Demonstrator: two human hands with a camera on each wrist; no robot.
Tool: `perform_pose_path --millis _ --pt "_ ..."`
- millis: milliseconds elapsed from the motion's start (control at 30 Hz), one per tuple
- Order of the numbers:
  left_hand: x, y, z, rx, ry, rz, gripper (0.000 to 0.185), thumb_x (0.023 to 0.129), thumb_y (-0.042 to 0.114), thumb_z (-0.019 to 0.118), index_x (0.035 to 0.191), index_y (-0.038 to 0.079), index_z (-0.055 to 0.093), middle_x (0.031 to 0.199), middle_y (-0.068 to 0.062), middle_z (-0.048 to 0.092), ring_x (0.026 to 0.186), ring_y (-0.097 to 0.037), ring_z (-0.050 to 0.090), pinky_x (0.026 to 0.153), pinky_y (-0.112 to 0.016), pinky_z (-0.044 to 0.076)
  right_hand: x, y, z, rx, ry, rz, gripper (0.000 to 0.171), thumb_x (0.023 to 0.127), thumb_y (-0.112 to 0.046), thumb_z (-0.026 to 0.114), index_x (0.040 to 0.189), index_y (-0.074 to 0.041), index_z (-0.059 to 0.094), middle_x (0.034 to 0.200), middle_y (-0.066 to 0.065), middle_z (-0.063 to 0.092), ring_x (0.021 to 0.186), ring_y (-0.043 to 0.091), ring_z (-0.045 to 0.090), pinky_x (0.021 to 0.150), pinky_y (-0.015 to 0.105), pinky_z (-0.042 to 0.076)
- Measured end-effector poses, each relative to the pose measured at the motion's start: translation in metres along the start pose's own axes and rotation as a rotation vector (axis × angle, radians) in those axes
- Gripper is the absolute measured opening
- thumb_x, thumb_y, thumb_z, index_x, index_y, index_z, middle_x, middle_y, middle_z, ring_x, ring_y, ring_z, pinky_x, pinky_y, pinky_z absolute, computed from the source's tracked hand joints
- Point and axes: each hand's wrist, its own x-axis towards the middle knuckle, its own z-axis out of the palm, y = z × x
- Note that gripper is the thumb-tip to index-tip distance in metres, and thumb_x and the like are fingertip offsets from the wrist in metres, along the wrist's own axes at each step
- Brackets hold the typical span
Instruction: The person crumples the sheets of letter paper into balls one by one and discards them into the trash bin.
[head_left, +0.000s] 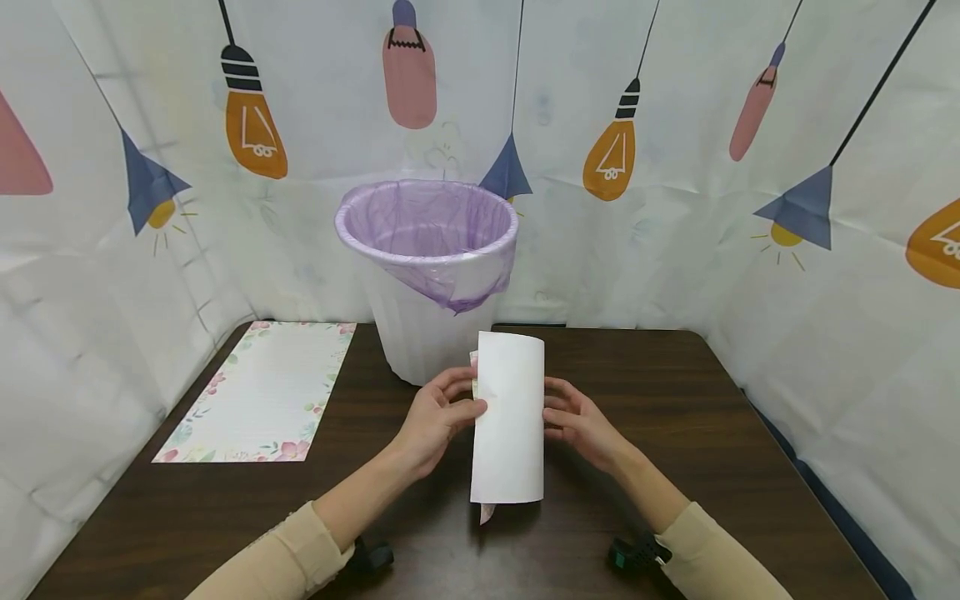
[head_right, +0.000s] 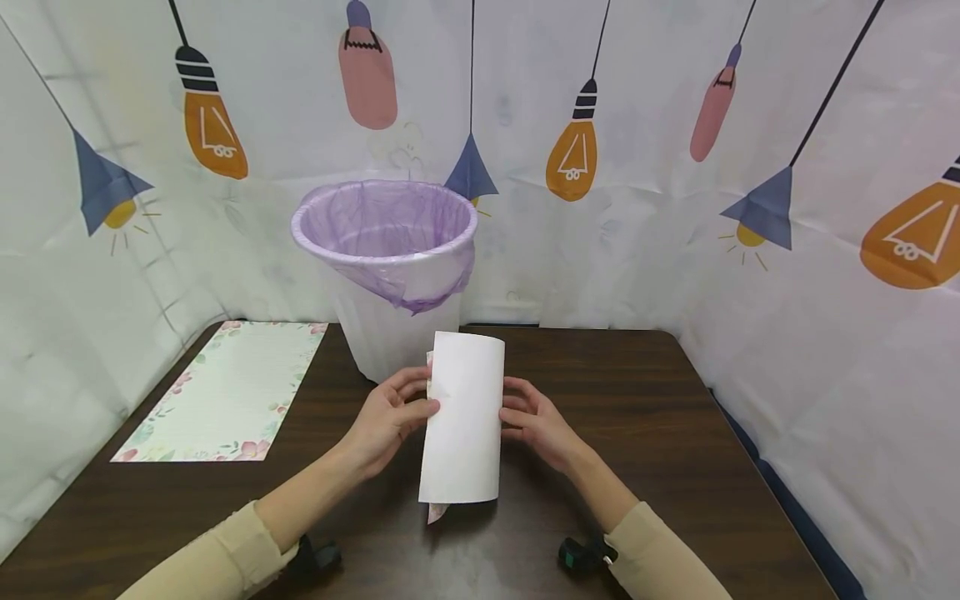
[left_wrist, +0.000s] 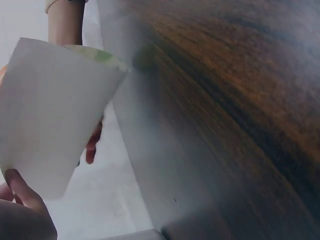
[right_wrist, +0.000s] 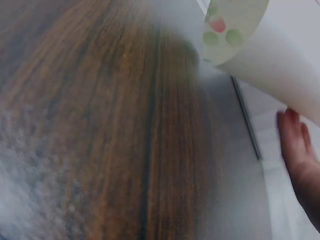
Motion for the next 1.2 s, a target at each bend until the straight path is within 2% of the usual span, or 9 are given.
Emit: perform_pose_path --millis 200,500,700,1000,1100,1200 --pt "0.000 0.002 -0.003 0.001 0.033 0.008 0.053 0.090 -0.013 0.066 0.139 -0.004 0.049 0.114 -0.011 0.066 0.092 -0.018 0.067 0.082 -0.030 0.057 -0.002 -0.003 0.000 0.043 -0.038 -0.024 0.067 0.104 -0.003 0.055 0.160 -0.006 0.017 0.142 0.018 0.053 0.118 0.026 0.062 0.097 0.041 0.053" --pt "0.000 0.000 -0.009 0.023 0.104 0.003 0.056 0.088 -0.014 0.067 0.139 0.004 0.051 0.114 -0.016 0.064 0.091 -0.022 0.066 0.078 -0.030 0.056 -0.002 -0.003 0.003 -0.007 0.012 -0.051 0.072 0.101 0.001 0.059 0.160 -0.011 0.020 0.134 0.019 0.058 0.109 0.025 0.065 0.092 0.038 0.056" --pt "0.000 -0.001 -0.012 0.064 0.127 -0.013 0.037 0.090 -0.010 0.067 0.127 -0.008 0.063 0.118 -0.017 0.061 0.093 -0.022 0.064 0.080 -0.028 0.056 -0.002 -0.003 0.004 -0.013 0.033 -0.108 0.075 0.099 0.003 0.063 0.160 -0.017 0.024 0.132 0.020 0.057 0.108 0.026 0.066 0.088 0.040 0.058" --pt "-0.003 0.000 -0.019 0.126 0.093 -0.023 0.037 0.092 -0.008 0.066 0.129 -0.009 0.065 0.128 -0.019 0.063 0.091 -0.019 0.065 0.085 -0.029 0.055 -0.004 -0.004 0.006 -0.098 0.049 -0.142 0.050 0.098 0.001 0.066 0.145 -0.001 0.049 0.140 0.016 0.053 0.105 0.024 0.067 0.085 0.037 0.058" --pt "-0.003 0.001 -0.023 0.142 0.037 -0.028 0.045 0.089 -0.011 0.067 0.134 -0.008 0.062 0.126 -0.021 0.065 0.095 -0.019 0.068 0.089 -0.029 0.054 -0.005 -0.004 0.005 -0.104 0.049 -0.147 0.049 0.098 0.001 0.067 0.144 0.001 0.051 0.141 0.014 0.054 0.101 0.023 0.068 0.084 0.037 0.059" --pt "-0.004 0.003 -0.028 0.165 -0.019 -0.022 0.055 0.086 -0.013 0.068 0.139 -0.004 0.058 0.130 -0.021 0.061 0.097 -0.022 0.069 0.088 -0.032 0.055 -0.005 -0.006 0.004 -0.102 0.041 -0.158 0.045 0.098 0.001 0.067 0.140 0.002 0.054 0.136 0.011 0.057 0.095 0.019 0.068 0.082 0.035 0.059"
